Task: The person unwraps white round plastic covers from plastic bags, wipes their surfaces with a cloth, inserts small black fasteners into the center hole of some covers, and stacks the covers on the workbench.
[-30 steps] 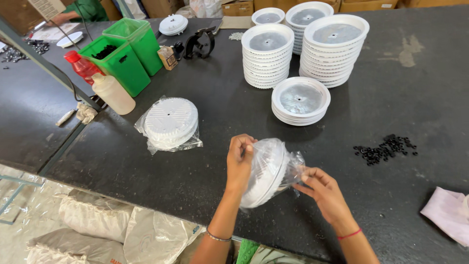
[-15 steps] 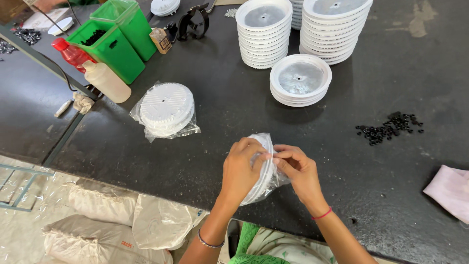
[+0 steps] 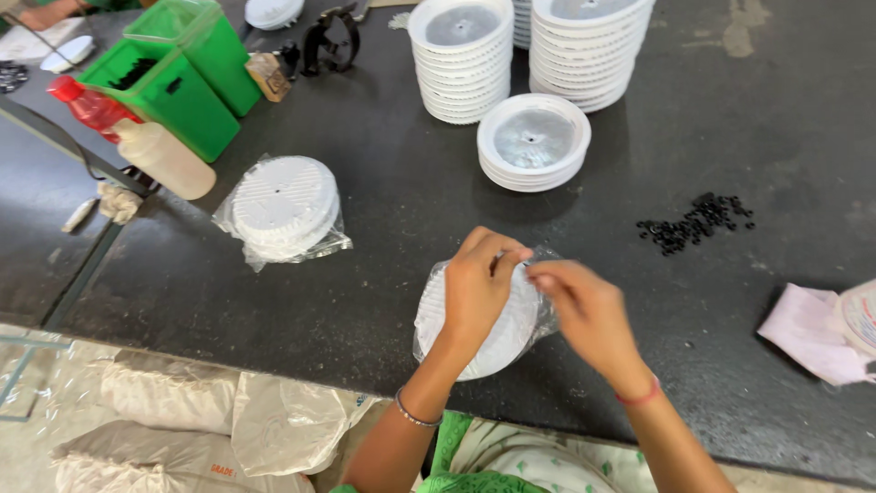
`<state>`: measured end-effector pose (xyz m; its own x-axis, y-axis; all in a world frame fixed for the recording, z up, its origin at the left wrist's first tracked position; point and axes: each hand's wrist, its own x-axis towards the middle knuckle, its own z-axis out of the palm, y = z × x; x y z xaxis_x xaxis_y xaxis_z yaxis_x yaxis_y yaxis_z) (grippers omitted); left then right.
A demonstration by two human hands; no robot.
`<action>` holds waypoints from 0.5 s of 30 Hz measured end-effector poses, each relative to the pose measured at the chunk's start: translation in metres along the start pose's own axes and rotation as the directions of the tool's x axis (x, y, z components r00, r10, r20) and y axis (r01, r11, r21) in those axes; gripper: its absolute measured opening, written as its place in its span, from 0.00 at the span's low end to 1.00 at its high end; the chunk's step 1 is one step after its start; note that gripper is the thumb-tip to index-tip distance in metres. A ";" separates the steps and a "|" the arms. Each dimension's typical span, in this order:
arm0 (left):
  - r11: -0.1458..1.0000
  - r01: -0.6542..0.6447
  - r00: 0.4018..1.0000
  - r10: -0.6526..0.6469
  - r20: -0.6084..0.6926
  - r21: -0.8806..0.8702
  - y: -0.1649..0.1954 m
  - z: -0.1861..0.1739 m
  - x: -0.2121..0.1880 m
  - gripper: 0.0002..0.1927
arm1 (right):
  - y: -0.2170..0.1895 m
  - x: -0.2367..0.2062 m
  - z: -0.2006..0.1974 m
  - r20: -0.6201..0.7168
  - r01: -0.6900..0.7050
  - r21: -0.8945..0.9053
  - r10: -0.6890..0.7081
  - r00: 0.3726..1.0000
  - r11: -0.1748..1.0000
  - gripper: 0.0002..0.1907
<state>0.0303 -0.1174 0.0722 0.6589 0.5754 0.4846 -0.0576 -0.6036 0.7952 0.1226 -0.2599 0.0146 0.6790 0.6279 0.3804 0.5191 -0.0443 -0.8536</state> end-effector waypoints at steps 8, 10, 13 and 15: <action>0.984 -0.039 0.995 0.055 0.087 -0.171 -0.022 0.010 -0.003 0.03 | 0.057 0.003 -0.014 0.243 0.145 -0.303 -0.071 0.967 0.942 0.64; 0.994 0.017 1.000 -0.017 0.001 -0.104 -0.046 -0.003 -0.003 0.08 | 0.066 -0.002 -0.026 0.237 0.199 -0.345 -0.119 0.964 0.917 0.67; 0.982 0.185 0.971 -0.177 -0.159 0.033 -0.097 -0.024 -0.004 0.18 | 0.071 -0.009 -0.037 0.124 -0.208 -0.342 0.263 0.957 0.916 0.31; 0.960 0.261 0.951 -0.239 -0.196 0.098 -0.135 -0.034 -0.011 0.22 | 0.074 -0.009 -0.035 0.121 -0.160 -0.309 0.206 0.971 0.938 0.20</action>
<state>0.0053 -0.0228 -0.0279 0.4932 0.7996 0.3426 0.1899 -0.4833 0.8546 0.1732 -0.2963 -0.0390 0.7033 0.6949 0.1502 0.5379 -0.3820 -0.7515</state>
